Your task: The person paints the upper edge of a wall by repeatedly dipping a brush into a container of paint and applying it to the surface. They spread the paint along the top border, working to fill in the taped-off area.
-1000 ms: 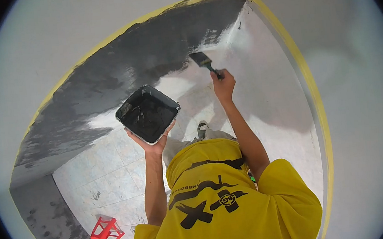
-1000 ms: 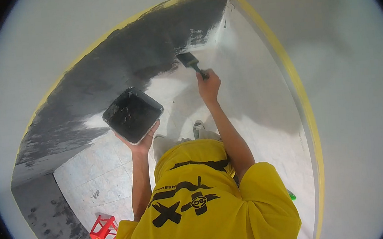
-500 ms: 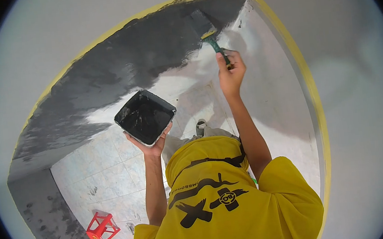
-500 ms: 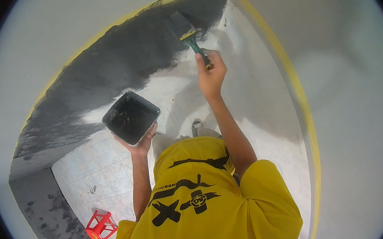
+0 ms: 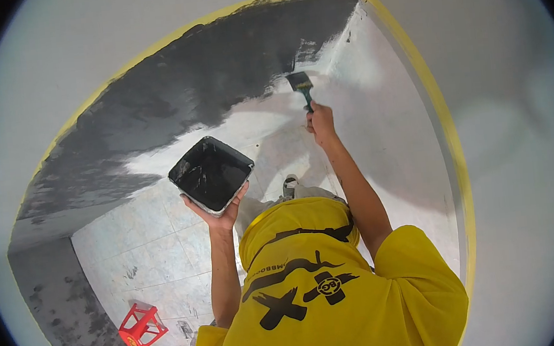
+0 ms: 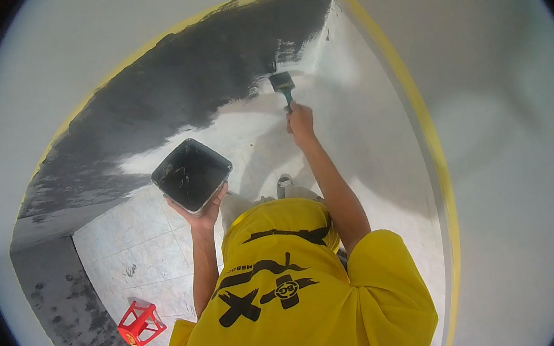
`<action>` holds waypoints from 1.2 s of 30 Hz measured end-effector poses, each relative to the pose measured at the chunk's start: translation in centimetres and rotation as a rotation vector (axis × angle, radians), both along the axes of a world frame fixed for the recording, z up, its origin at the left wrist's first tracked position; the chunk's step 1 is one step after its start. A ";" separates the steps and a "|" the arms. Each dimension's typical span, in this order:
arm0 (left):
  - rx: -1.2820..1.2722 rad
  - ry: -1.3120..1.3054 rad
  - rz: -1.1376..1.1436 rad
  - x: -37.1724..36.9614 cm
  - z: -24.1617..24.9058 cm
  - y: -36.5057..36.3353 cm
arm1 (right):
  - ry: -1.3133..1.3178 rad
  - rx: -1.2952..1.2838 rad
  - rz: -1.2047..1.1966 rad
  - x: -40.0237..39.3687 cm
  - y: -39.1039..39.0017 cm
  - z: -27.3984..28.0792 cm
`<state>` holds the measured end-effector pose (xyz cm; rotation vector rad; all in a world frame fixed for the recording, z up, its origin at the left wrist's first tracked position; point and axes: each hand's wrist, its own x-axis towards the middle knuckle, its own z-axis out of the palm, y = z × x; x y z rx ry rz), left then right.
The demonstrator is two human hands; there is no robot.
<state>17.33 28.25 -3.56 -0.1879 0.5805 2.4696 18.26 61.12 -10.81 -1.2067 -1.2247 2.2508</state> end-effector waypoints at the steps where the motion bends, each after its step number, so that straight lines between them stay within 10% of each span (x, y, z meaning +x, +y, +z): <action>1: -0.013 -0.012 0.001 0.0 -0.5 -0.2 | 0.034 0.040 -0.005 -0.2 0.0 2.1; 9: 0.063 0.005 -0.030 0.0 -0.4 0.1 | 0.322 0.183 -0.039 1.5 -0.8 13.2; 16: 0.027 0.013 -0.002 0.0 -0.7 0.1 | 0.070 0.602 -0.059 -1.5 1.6 -2.3; 22: 0.033 0.036 0.010 0.9 -1.5 -1.1 | -0.233 0.299 -0.001 0.1 1.9 -6.4; 36: 0.015 0.019 -0.021 1.0 -1.8 -0.8 | 0.135 0.185 0.181 3.3 5.9 16.2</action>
